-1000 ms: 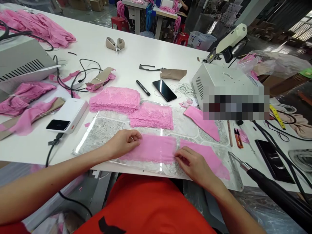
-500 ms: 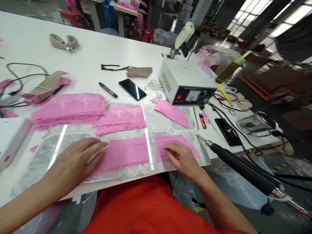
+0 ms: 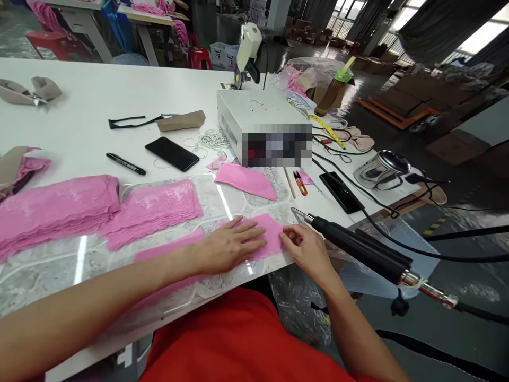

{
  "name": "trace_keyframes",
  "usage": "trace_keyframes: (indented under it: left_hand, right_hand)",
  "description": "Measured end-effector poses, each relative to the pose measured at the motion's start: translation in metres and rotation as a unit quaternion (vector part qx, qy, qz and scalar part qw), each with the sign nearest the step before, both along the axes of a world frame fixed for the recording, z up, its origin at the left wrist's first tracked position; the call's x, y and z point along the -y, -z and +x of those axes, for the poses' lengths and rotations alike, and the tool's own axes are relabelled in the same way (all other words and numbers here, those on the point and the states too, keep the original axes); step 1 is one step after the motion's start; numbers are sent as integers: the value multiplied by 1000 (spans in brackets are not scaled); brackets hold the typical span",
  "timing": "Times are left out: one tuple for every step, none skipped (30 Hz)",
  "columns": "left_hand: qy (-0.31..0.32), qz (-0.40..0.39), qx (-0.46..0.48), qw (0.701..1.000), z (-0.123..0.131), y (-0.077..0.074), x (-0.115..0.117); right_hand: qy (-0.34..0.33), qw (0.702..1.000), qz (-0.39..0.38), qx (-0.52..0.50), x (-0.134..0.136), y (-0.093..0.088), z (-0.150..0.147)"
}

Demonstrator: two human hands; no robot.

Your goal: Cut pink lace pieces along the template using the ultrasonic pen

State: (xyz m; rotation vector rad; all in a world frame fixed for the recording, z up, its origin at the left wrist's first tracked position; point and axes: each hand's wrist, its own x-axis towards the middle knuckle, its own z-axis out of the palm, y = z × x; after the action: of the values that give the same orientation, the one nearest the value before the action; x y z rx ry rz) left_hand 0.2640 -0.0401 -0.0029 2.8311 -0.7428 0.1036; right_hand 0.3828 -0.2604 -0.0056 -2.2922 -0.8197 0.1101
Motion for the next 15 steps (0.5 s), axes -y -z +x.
trace_keyframes:
  left_hand:
    - [4, 1, -9, 1000, 2, 3, 1]
    - [7, 3, -16, 1000, 3, 5, 1]
    - [8, 4, -21, 1000, 4, 6, 2]
    - [9, 5, -23, 1000, 3, 7, 2]
    - [8, 7, -24, 1000, 3, 8, 2]
    - [7, 8, -22, 1000, 2, 8, 2]
    - [5, 9, -20, 1000, 2, 8, 2]
    - [4, 10, -17, 1000, 1, 8, 2]
    - [5, 11, -15, 1000, 1, 8, 2]
    - [7, 11, -13, 1000, 2, 8, 2]
    - [8, 10, -12, 1000, 2, 8, 2]
    - [10, 9, -11, 1000, 2, 8, 2]
    - [11, 7, -10, 1000, 2, 8, 2]
    - [12, 6, -9, 1000, 3, 8, 2]
    - [12, 5, -7, 1000, 3, 8, 2]
  right_hand:
    - [-6, 1000, 7, -7, -3, 0, 2]
    - [-13, 1000, 14, -14, -5, 0, 4]
    - [-20, 999, 21, -18, -6, 0, 5]
    - [-28, 999, 31, -28, -7, -1, 7]
    - [-36, 998, 43, -43, -7, -2, 9]
    - [-44, 996, 54, -62, -8, -3, 10]
    - [-52, 993, 62, -83, -8, -3, 10]
    - [-60, 990, 68, -107, -7, -4, 11]
    - [-68, 986, 71, -133, -7, -5, 11]
    - [-73, 982, 72, -158, -7, -6, 11]
    - [-77, 978, 70, -181, -7, -7, 11]
    - [-82, 973, 70, -205, -6, -8, 11]
    - [-87, 968, 69, -227, -6, -9, 11]
    - [-92, 964, 67, -242, -5, -10, 11]
    - [-96, 962, 63, -248, -4, -12, 11]
